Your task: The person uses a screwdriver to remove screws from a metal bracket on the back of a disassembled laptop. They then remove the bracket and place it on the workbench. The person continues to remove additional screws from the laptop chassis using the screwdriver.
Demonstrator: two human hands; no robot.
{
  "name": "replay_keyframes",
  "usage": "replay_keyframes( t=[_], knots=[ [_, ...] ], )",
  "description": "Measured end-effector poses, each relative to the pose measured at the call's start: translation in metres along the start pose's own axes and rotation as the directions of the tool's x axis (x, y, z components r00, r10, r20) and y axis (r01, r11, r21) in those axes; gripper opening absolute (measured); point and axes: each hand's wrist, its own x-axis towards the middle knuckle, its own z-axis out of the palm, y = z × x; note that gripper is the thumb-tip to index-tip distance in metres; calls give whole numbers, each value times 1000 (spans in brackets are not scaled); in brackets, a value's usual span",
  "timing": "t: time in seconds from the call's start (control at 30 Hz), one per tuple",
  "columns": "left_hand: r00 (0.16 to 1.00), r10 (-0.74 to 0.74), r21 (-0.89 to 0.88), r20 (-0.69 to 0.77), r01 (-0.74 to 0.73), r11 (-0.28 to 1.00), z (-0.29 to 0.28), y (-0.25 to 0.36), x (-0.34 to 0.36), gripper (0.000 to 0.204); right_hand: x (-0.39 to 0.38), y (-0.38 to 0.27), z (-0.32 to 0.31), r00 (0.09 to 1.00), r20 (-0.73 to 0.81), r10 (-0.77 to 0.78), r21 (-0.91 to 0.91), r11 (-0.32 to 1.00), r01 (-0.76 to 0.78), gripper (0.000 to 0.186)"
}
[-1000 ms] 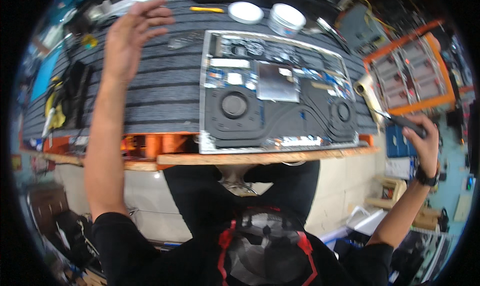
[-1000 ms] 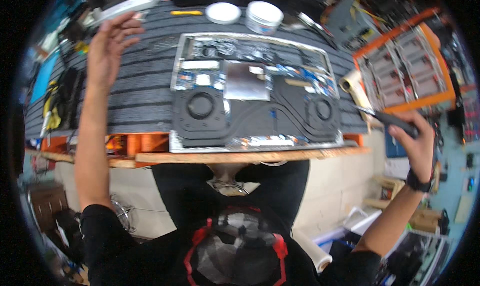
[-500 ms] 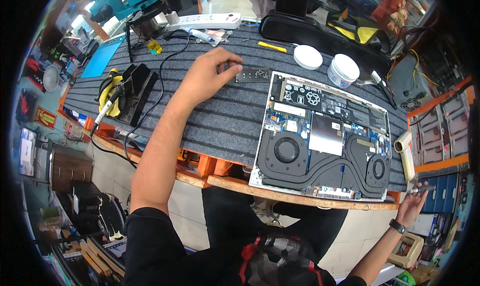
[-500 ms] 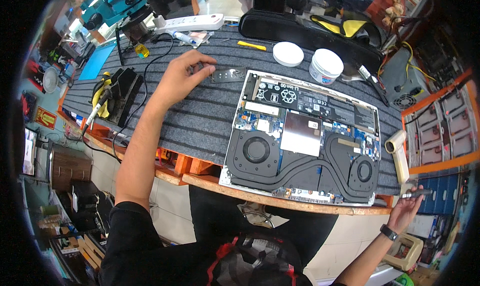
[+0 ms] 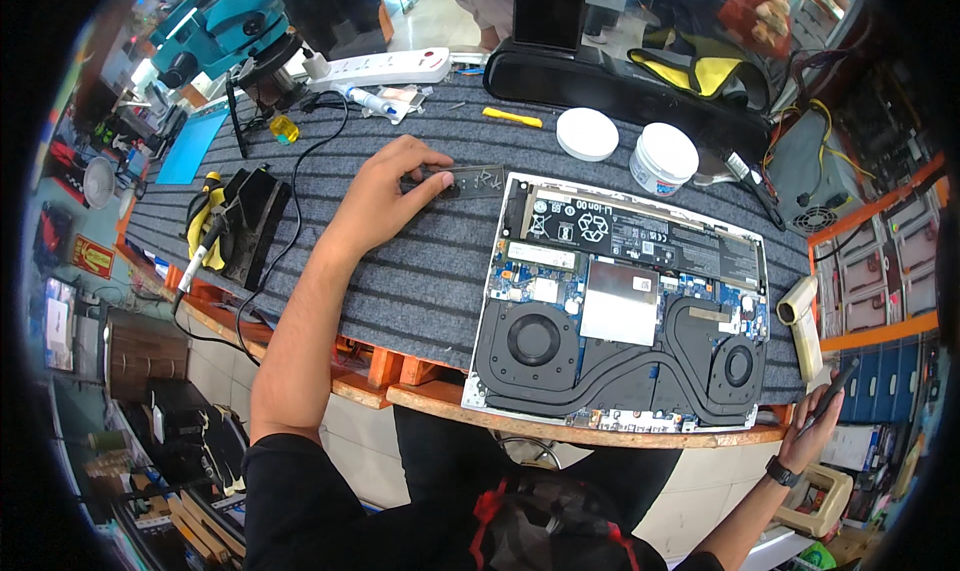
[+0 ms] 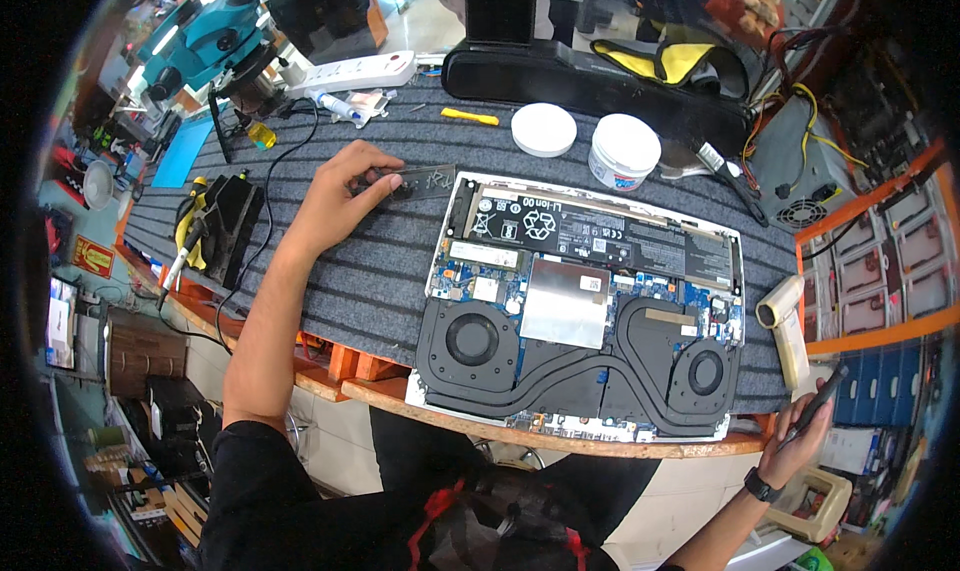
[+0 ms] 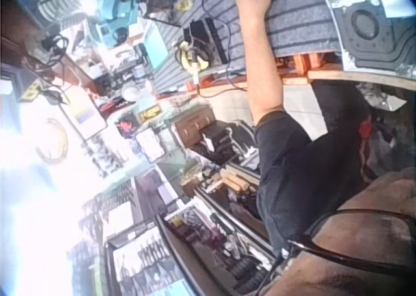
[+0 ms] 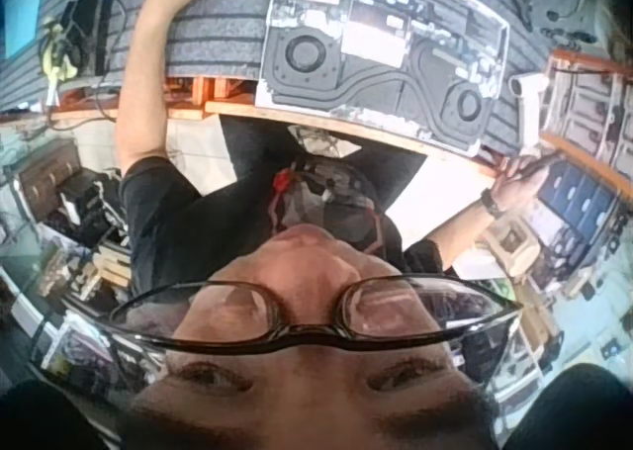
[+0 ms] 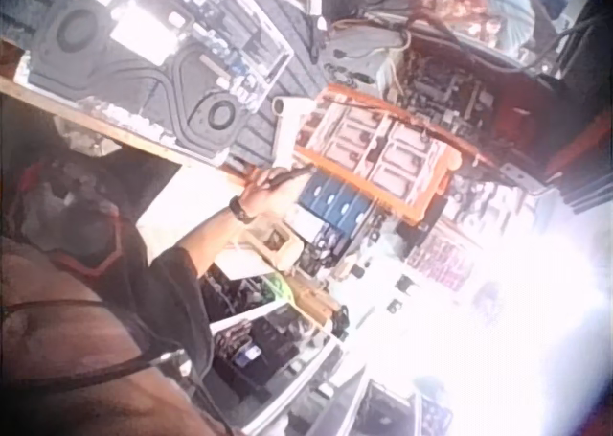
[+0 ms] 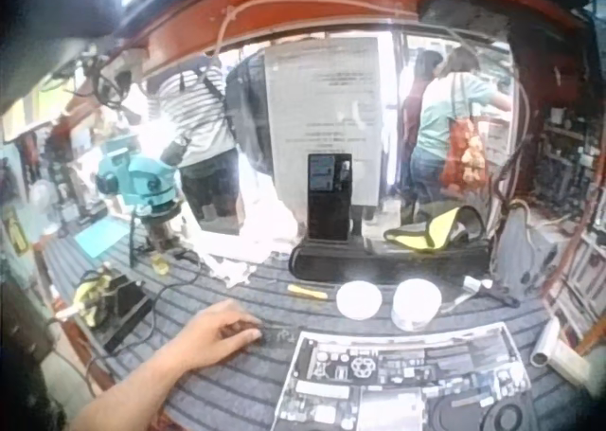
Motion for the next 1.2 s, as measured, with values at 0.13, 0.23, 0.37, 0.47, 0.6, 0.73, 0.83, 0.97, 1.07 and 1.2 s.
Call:
replay_keyframes(
  t=[0.13,0.23,0.37,0.47,0.6,0.73,0.83,0.97,1.07,1.2],
  knots=[
    [992,-60,81,-106,69,994,-10,2,2,22,-4,3,20,996,-90,0,-129,992,-12,48],
    [962,-87,103,-258,117,988,-26,-14,13,22,-8,0,25,992,-126,20,-139,990,-38,44],
    [985,-59,398,-160,119,910,-57,-40,45,26,-8,1,22,991,-131,20,-171,984,-42,44],
    [999,11,580,40,-32,814,-72,-90,65,29,-6,6,15,991,-131,8,-143,989,-27,44],
    [975,-74,702,208,-96,706,-78,-106,83,37,-9,3,20,984,-176,3,-108,994,-22,46],
    [967,-39,737,252,-165,656,-82,-112,86,31,-7,0,23,990,-140,6,-125,992,-24,48],
    [984,17,736,179,-145,661,-87,-104,79,28,-6,1,20,994,-106,7,-143,989,-22,49],
    [978,-10,744,209,-152,651,-94,-81,63,32,-7,0,22,993,-121,1,-159,987,-21,49],
    [907,-91,729,412,-268,630,-81,-63,51,33,-7,0,19,991,-134,3,-154,988,-24,49],
    [871,-330,560,365,78,825,-92,-55,55,39,-7,0,24,991,-131,-1,-150,988,-19,49]
  ],
)
